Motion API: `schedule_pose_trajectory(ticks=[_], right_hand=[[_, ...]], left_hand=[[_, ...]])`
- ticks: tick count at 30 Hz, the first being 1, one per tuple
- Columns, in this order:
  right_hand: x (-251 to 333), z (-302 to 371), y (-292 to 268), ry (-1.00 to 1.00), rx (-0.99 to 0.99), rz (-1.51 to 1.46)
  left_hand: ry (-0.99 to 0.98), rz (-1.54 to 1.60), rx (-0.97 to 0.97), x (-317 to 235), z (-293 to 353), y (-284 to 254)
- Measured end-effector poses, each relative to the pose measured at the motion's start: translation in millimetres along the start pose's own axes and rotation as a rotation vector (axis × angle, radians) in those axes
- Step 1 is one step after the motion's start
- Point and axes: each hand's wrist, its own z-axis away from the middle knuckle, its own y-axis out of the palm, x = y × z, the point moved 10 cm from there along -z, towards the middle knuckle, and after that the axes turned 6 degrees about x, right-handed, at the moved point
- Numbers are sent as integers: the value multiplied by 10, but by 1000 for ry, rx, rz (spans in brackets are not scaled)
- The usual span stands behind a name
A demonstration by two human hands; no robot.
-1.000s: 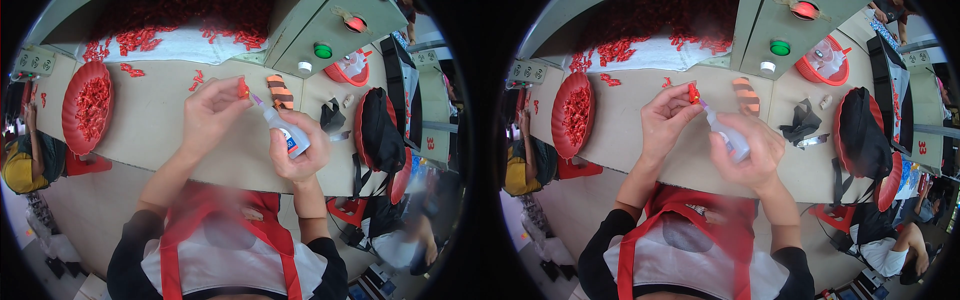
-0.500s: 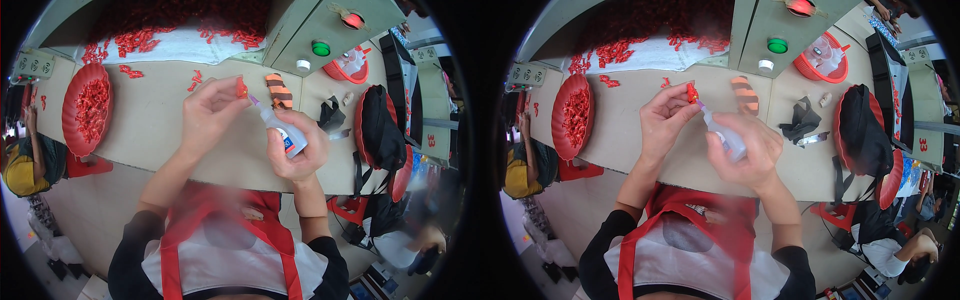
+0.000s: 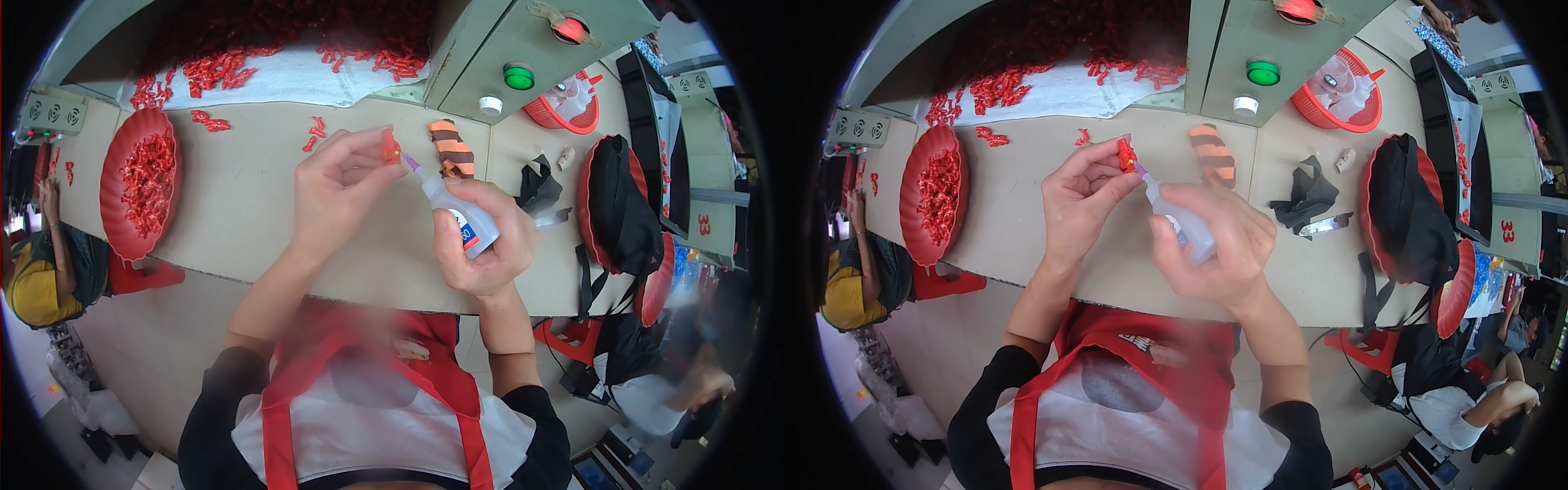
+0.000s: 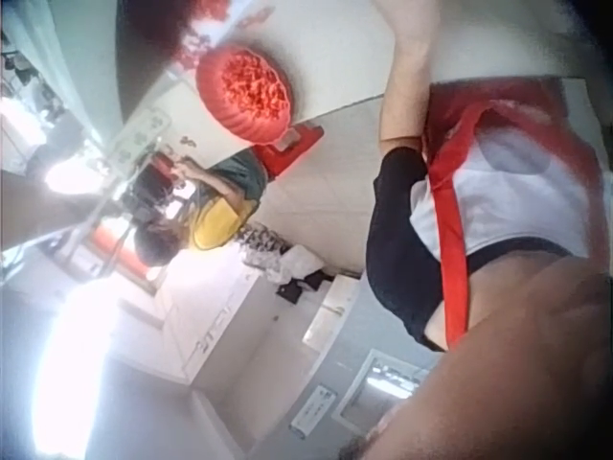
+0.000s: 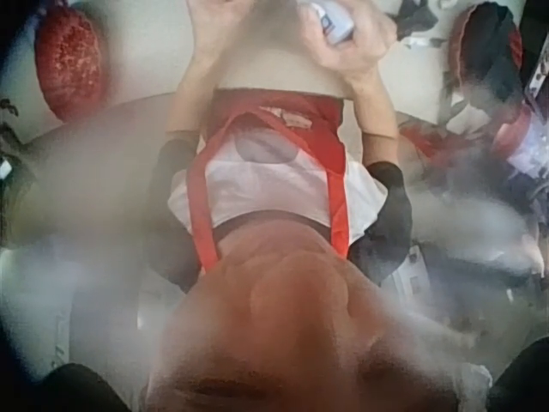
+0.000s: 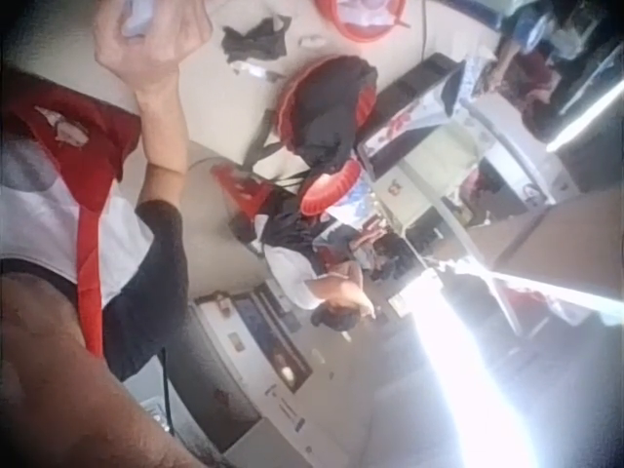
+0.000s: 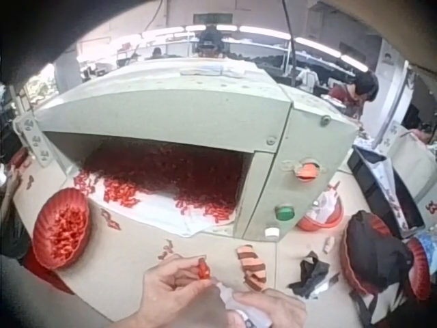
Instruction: The person applies glue to plastic figurine parts using a glue bottle and attaches the pieces together by hand.
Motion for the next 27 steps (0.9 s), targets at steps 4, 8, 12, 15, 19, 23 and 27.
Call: schedule_pose_trajectory(ticks=[4,8,12,15,19,23,27], right_hand=[[-14,-6,-9,20,1,0],[-14,-16,-3,26,12,17],[11,-25,3,-2,7,-5],[4,-22,6,4,21,-11],[-8,-28,-24,8,-1,-14],[-16,-39,35,29,62,-35],[21,-38,62,-6,59,-26]], left_hand=[[-9,13,3,13,-6,1],[8,9,5,8,-10,-10],[0,-18,4,-15,-3,-10],[-12,-25,2,4,-6,-3],[8,-37,3,14,-4,11],[26,-18,-33,40,-10,-61],[100,-53,-58,-9,-24,-149]])
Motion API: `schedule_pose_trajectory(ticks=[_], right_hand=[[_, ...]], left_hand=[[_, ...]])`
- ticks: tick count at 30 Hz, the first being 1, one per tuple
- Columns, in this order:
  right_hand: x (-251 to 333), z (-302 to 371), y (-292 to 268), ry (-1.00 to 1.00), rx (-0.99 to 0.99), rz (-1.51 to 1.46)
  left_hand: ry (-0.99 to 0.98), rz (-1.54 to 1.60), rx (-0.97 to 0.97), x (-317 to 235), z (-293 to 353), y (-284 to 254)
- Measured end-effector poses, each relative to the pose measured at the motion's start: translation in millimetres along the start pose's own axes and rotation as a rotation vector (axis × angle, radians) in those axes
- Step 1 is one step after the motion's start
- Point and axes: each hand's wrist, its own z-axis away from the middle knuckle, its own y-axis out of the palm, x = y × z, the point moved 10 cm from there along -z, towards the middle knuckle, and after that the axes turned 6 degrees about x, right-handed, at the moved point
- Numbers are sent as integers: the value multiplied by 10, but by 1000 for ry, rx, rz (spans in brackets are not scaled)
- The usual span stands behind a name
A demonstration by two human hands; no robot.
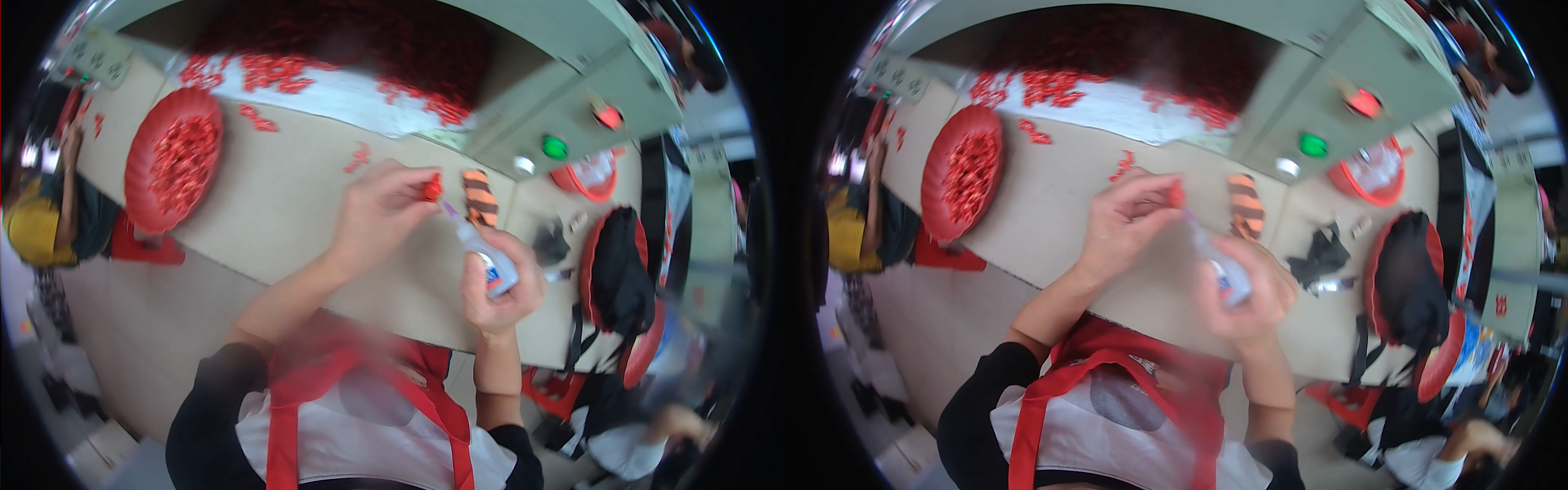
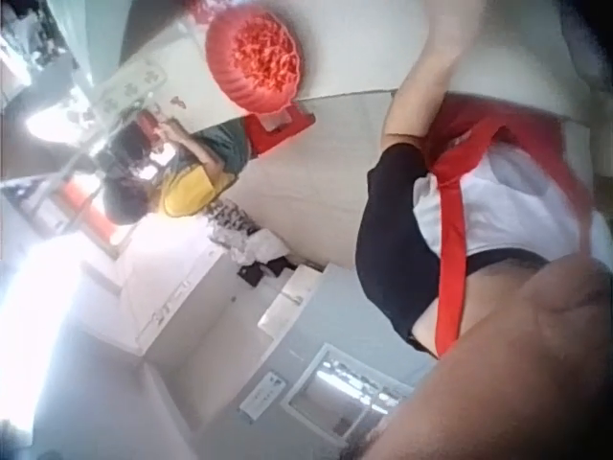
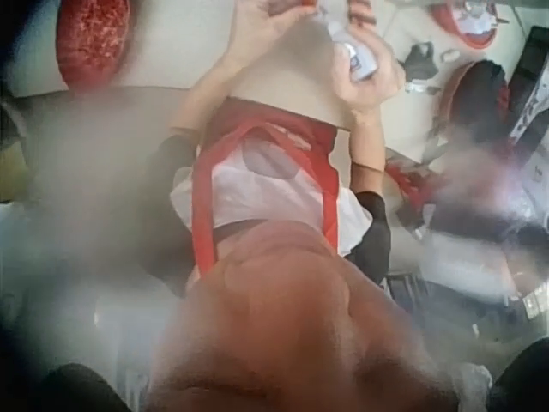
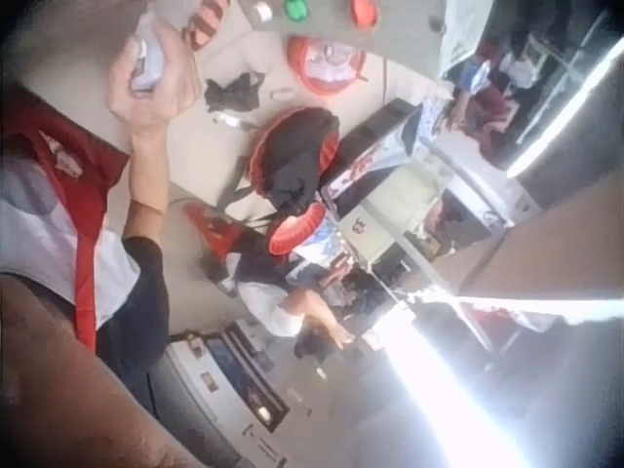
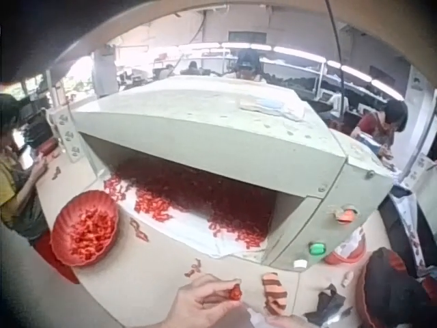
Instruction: The person applies glue to plastic figurine parts using a glue bottle and attaches the pieces together by hand.
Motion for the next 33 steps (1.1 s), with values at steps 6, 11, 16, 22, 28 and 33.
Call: schedule_pose_trajectory(ticks=[6,11,16,22,28,33], right_hand=[[-532,184,62,556,-118,-460],[-524,-146,975,769,198,-793],[-372,-831,1826,426,584,-352],[-453,-1284,2852,386,755,-191],[-348,-1802,3572,349,663,-74],[-265,-2292,4237,151,717,201]], left_hand=[[-290,548,43,352,-80,6],[-436,1148,204,731,-65,163],[-381,1217,69,881,-187,102],[-613,1163,109,975,-72,520],[-543,1196,236,1040,63,749],[-406,1354,227,1265,-29,1067]])
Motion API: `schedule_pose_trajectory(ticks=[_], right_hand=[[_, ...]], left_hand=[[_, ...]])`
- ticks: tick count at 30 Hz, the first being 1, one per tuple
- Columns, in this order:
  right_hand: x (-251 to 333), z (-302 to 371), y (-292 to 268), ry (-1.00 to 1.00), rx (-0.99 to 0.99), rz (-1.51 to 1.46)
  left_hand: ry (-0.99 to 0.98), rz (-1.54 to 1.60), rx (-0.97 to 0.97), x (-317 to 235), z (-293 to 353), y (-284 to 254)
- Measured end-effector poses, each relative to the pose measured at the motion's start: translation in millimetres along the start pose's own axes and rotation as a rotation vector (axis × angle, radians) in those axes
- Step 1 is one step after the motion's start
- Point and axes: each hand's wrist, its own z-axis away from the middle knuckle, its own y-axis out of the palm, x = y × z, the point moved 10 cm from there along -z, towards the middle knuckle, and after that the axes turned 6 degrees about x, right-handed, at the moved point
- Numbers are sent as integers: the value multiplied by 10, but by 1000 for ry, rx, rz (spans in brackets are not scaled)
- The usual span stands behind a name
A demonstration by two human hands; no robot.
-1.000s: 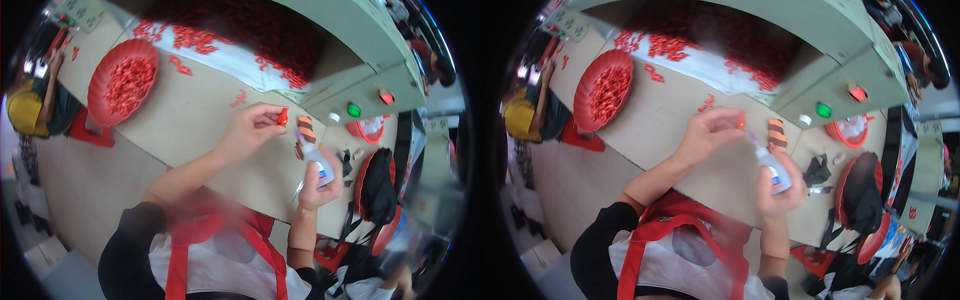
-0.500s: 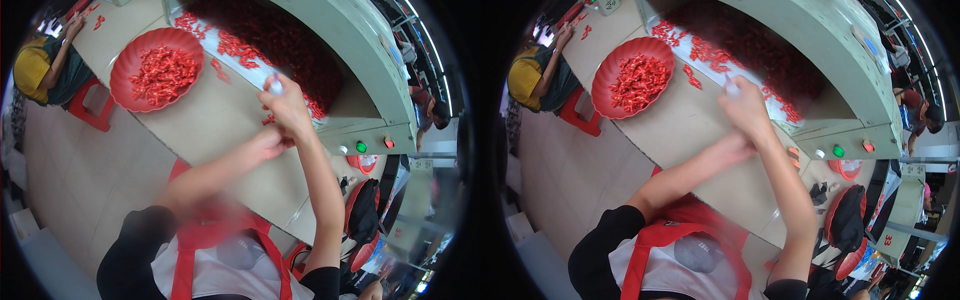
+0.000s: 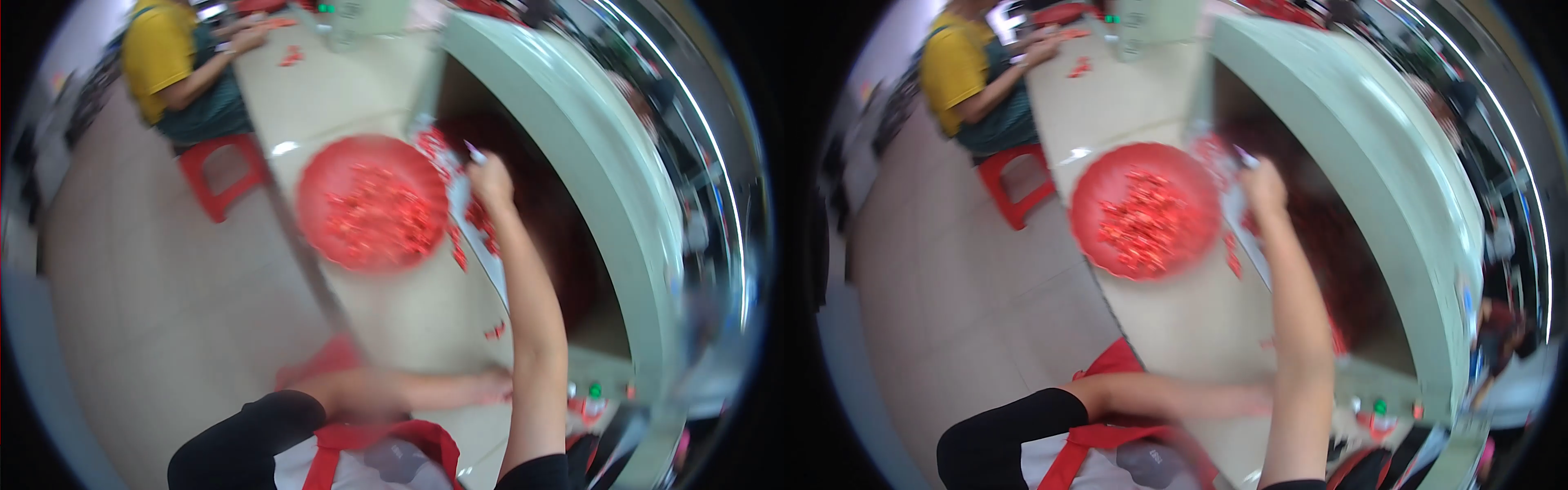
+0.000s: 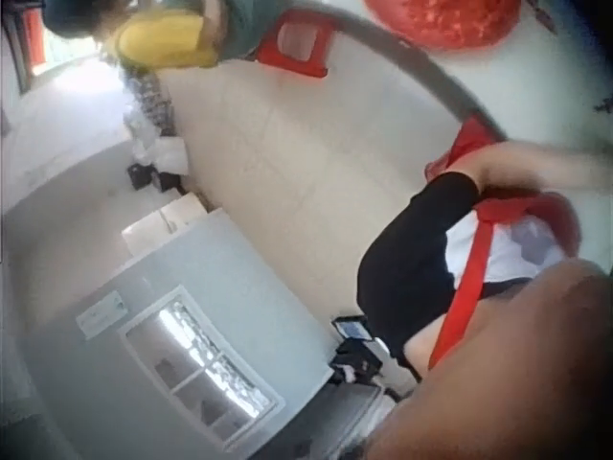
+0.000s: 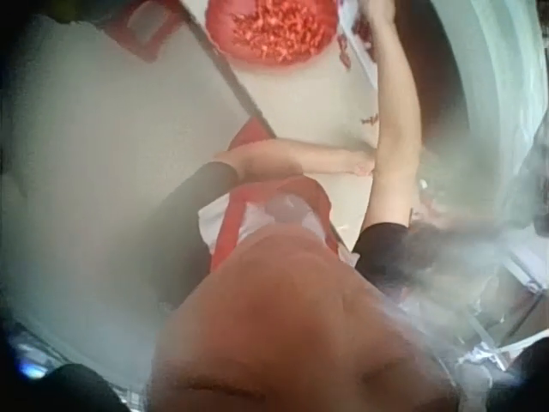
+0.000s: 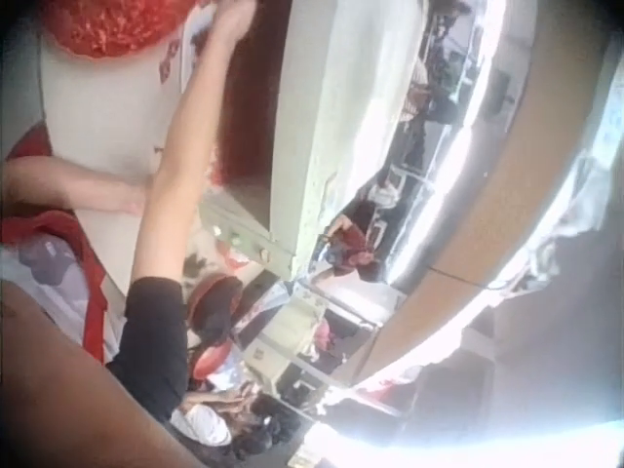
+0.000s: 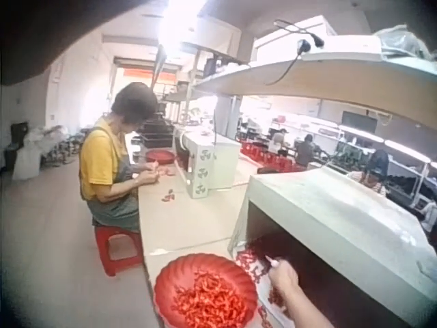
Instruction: The person applies glue to plastic figurine parts using a glue bottle and attaches the pieces together by hand.
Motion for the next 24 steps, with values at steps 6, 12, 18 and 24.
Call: schedule_pose_trajectory(ticks=[6,12,18,24], right_hand=[[-455,-1109,241,-264,-121,535],[-113,-1200,350,-408,50,512],[-53,-1163,366,-342,41,538],[-325,-1284,286,-457,-28,733]], left_hand=[[-133,-13,-178,-82,146,93],[-156,0,-202,-272,141,129],[-169,8,-211,-246,132,101],[-91,64,-170,-173,60,125]])
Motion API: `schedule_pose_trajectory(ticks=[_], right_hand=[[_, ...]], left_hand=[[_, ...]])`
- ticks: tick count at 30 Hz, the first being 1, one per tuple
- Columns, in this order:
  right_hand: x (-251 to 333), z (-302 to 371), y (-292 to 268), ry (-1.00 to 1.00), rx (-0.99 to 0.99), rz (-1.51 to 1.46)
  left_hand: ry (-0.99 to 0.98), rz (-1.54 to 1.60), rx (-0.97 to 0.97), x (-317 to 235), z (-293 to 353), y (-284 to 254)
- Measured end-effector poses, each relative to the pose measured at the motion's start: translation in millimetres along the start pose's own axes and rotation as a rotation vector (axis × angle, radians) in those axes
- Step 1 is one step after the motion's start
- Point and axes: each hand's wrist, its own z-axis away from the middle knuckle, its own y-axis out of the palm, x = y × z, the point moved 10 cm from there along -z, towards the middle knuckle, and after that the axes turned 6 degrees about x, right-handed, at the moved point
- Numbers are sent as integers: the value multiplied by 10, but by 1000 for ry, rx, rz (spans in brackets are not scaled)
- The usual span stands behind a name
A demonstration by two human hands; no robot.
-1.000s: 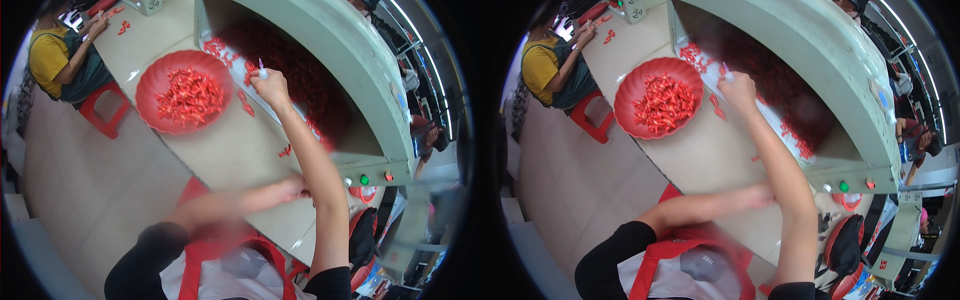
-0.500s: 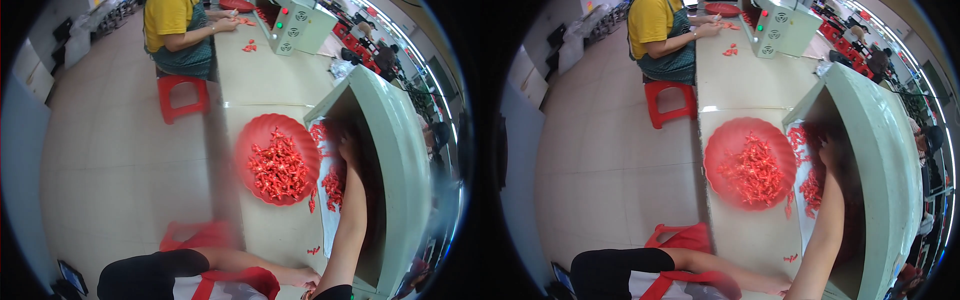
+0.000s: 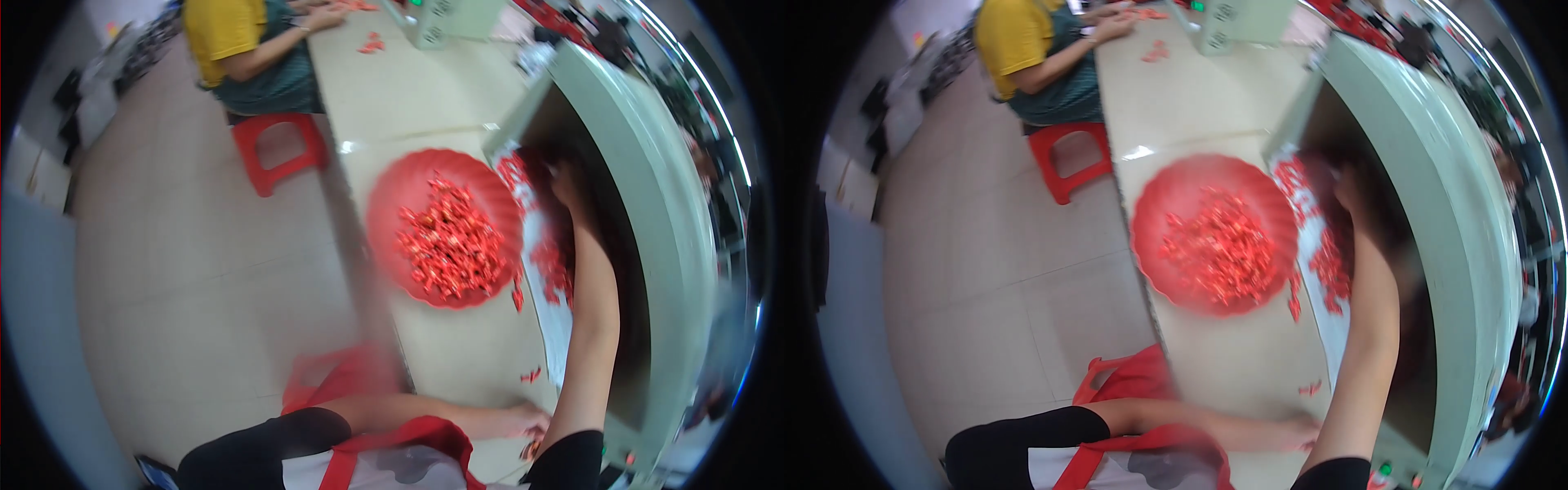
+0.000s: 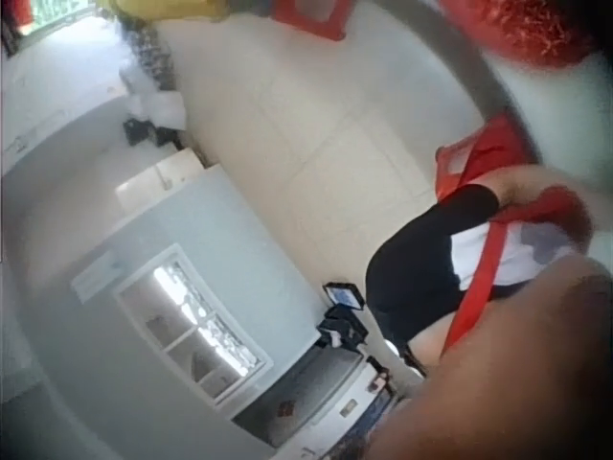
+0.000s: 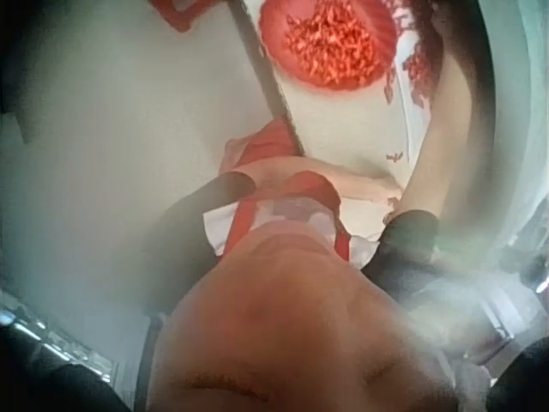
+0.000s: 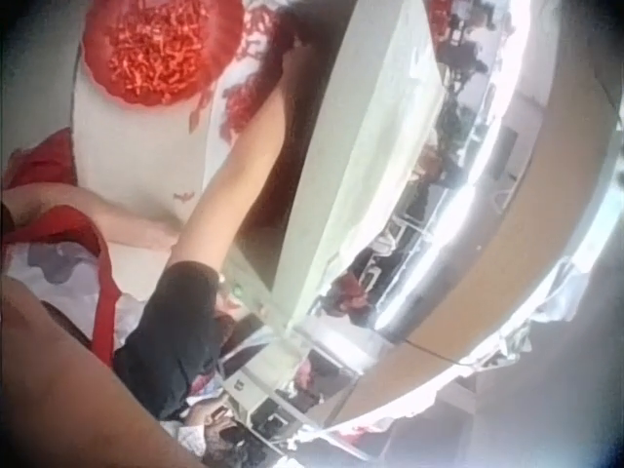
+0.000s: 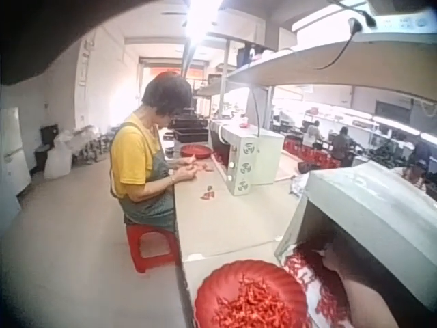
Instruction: The person applies glue to plastic figurine parts using a glue bottle and attaches the pieces together by hand.
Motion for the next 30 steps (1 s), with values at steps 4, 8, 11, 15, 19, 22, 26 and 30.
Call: schedule_pose_trajectory(ticks=[4,8,11,15,19,22,26,30], right_hand=[[386,111,-574,-26,-123,-91],[536,620,-926,168,84,-333],[669,1538,-1184,130,71,-439],[1262,2581,-965,10,461,-613],[1315,3224,-758,120,590,-647],[977,3454,-798,254,512,-727],[482,3816,-786,472,452,-624],[598,3786,-688,442,356,-633]], left_hand=[[71,-19,69,-221,152,98],[11,-7,52,-176,179,95],[-142,-135,152,39,211,209],[-222,-206,62,289,341,87],[-304,-249,91,470,408,146],[-331,-303,124,490,395,162],[-334,-315,60,454,348,131],[-295,-319,117,341,339,185]])
